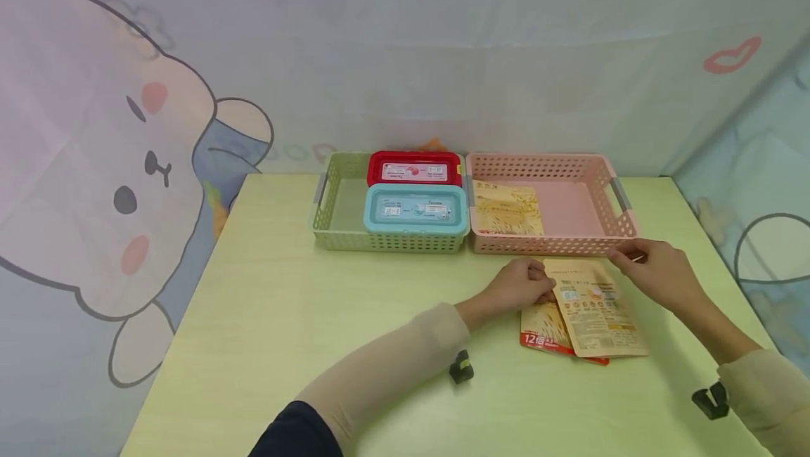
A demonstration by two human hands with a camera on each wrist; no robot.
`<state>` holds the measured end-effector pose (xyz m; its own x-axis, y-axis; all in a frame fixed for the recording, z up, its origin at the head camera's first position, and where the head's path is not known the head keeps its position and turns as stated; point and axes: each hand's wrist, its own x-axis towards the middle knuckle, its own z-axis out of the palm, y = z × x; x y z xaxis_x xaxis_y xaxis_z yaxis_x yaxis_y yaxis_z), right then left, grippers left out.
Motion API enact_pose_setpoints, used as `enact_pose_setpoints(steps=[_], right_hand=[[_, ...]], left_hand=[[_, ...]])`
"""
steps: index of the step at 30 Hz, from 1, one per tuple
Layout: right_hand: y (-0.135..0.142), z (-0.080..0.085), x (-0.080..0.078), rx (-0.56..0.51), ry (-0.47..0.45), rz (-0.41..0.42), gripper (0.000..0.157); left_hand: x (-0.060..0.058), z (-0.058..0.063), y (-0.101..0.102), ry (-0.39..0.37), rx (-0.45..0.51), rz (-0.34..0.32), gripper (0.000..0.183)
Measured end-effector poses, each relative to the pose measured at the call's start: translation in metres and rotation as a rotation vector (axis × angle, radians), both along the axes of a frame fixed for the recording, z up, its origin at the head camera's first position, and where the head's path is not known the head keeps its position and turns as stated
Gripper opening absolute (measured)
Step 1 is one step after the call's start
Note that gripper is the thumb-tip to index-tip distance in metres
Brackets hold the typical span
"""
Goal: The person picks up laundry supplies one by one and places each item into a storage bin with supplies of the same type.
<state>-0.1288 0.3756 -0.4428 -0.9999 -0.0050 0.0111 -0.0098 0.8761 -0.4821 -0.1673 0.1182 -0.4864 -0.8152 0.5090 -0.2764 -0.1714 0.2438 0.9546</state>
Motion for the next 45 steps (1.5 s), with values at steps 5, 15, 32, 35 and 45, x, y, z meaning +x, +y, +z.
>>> enact_pose_setpoints(steps=[5,15,32,35,45], right_hand=[[0.01,-0.007,0.003,-0.036,-0.087,-0.027,0.052],[0.022,-0.014,-0.002,-0.141,-0.269,-0.066,0.046],[0.028,-0.022,-0.013,-0.293,-0.505,-0.012,0.024],[0.032,-0.03,-0.01,-0.32,-0.506,-0.017,0.025],[0.032,-0.033,-0.012,-0.289,-0.51,0.042,0.029]], left_hand=[[-0.003,-0.003,0.004,-0.054,0.059,0.049,0.043],[-0.012,-0.009,0.007,-0.142,0.189,0.1,0.031],[-0.015,-0.036,0.014,-0.083,0.201,0.091,0.009],[-0.013,-0.038,0.015,-0.085,0.187,0.089,0.01],[-0.01,-0.037,0.012,-0.077,0.136,0.078,0.012]])
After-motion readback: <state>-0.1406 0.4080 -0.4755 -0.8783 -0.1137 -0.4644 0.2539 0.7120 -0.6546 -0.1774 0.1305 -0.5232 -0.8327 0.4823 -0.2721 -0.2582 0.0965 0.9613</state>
